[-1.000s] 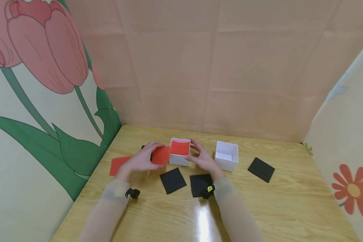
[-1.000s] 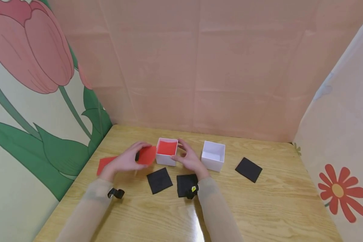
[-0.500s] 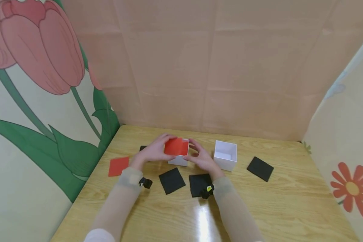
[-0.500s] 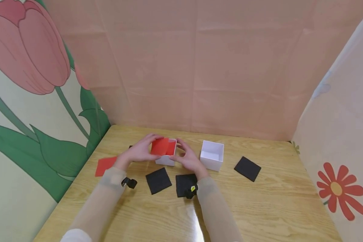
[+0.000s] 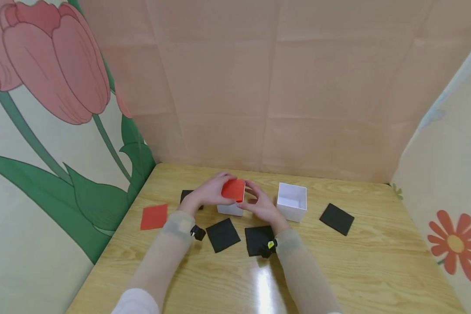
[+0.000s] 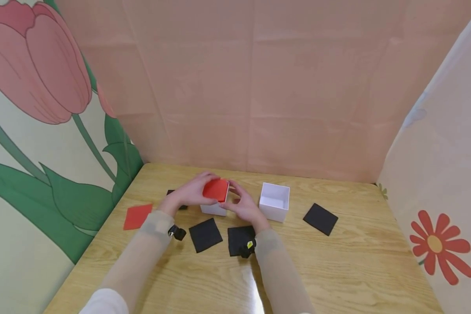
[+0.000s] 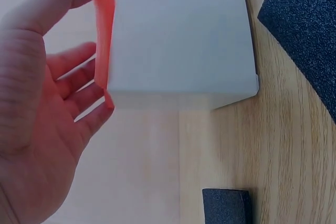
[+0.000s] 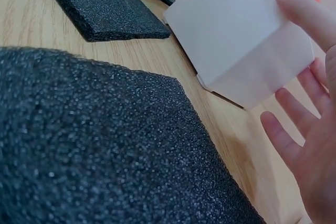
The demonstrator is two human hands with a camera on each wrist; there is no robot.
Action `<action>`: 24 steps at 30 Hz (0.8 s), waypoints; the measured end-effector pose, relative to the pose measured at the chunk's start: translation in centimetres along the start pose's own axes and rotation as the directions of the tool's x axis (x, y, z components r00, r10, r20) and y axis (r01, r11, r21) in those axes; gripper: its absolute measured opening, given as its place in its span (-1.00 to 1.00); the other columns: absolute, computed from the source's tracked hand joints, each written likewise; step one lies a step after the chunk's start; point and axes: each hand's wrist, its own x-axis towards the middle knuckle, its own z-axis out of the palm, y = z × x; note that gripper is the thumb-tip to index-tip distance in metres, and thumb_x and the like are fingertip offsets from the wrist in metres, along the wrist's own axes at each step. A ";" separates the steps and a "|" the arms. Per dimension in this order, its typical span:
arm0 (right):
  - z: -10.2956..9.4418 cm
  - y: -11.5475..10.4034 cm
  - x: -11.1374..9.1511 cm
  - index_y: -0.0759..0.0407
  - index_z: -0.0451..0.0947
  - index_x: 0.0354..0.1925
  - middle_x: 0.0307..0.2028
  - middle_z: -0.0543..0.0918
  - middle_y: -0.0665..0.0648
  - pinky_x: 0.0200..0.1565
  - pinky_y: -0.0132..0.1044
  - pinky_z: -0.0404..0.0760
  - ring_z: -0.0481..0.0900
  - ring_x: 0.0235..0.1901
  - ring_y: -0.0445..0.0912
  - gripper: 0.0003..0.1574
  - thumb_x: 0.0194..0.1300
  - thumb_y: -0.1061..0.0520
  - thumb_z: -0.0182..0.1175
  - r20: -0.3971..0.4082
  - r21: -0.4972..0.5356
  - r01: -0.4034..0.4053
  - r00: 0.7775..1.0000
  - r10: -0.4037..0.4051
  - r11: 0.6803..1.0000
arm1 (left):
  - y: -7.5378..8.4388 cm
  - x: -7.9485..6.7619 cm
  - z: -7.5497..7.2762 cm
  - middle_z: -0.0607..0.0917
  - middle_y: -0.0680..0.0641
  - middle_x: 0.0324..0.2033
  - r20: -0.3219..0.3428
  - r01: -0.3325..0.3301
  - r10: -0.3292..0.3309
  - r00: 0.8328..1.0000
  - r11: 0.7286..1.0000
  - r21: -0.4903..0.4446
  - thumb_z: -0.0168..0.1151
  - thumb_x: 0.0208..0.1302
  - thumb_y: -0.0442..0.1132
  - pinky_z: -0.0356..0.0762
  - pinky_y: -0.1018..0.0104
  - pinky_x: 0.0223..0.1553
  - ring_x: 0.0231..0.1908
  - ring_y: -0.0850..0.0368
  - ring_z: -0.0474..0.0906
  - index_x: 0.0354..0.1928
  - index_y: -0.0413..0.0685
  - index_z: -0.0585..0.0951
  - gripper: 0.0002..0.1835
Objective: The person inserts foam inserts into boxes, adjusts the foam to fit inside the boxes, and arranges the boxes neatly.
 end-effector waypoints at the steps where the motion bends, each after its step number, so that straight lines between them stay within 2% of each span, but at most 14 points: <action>1: 0.0 -0.1 0.0 -0.01 0.06 0.71 0.62 0.23 0.18 0.47 0.32 0.29 0.22 0.56 0.29 0.24 0.31 0.09 0.56 0.001 0.006 0.000 1.000 0.000 1.000 | 0.0 0.0 0.0 0.47 -0.04 0.39 0.001 0.002 -0.002 1.000 1.000 0.004 0.55 0.25 0.04 0.61 0.12 0.16 0.22 0.02 0.48 0.55 -0.06 0.42 -0.12; 5: 0.1 0.1 0.0 0.01 0.05 0.72 0.63 0.21 0.20 0.48 0.34 0.26 0.20 0.56 0.32 0.25 0.31 0.11 0.56 0.001 0.019 -0.004 1.000 0.004 1.000 | -0.1 0.2 0.2 0.47 -0.01 0.39 0.008 0.018 -0.018 1.000 1.000 0.015 0.55 0.25 0.06 0.62 0.16 0.15 0.21 0.05 0.48 0.55 -0.02 0.42 -0.12; 14: 0.1 0.0 -0.1 -0.07 0.12 0.70 0.59 0.30 0.07 0.44 0.21 0.40 0.31 0.52 0.19 0.22 0.29 0.00 0.58 -0.015 -0.041 -0.006 1.000 0.005 0.999 | -0.4 0.4 0.5 0.43 -0.02 0.44 0.036 0.039 -0.040 0.999 0.999 0.033 0.54 0.27 0.09 0.61 0.16 0.18 0.24 0.05 0.46 0.56 0.00 0.41 -0.11; 24: 0.2 0.0 0.0 -0.03 0.11 0.70 0.58 0.31 0.00 0.43 0.14 0.45 0.34 0.52 0.13 0.24 0.29 -0.05 0.58 -0.020 -0.065 -0.017 1.000 0.016 0.998 | -0.3 0.4 0.3 0.37 -0.05 0.50 0.065 0.044 -0.046 0.997 0.998 0.043 0.52 0.30 0.11 0.58 0.12 0.26 0.31 0.00 0.43 0.58 -0.02 0.40 -0.11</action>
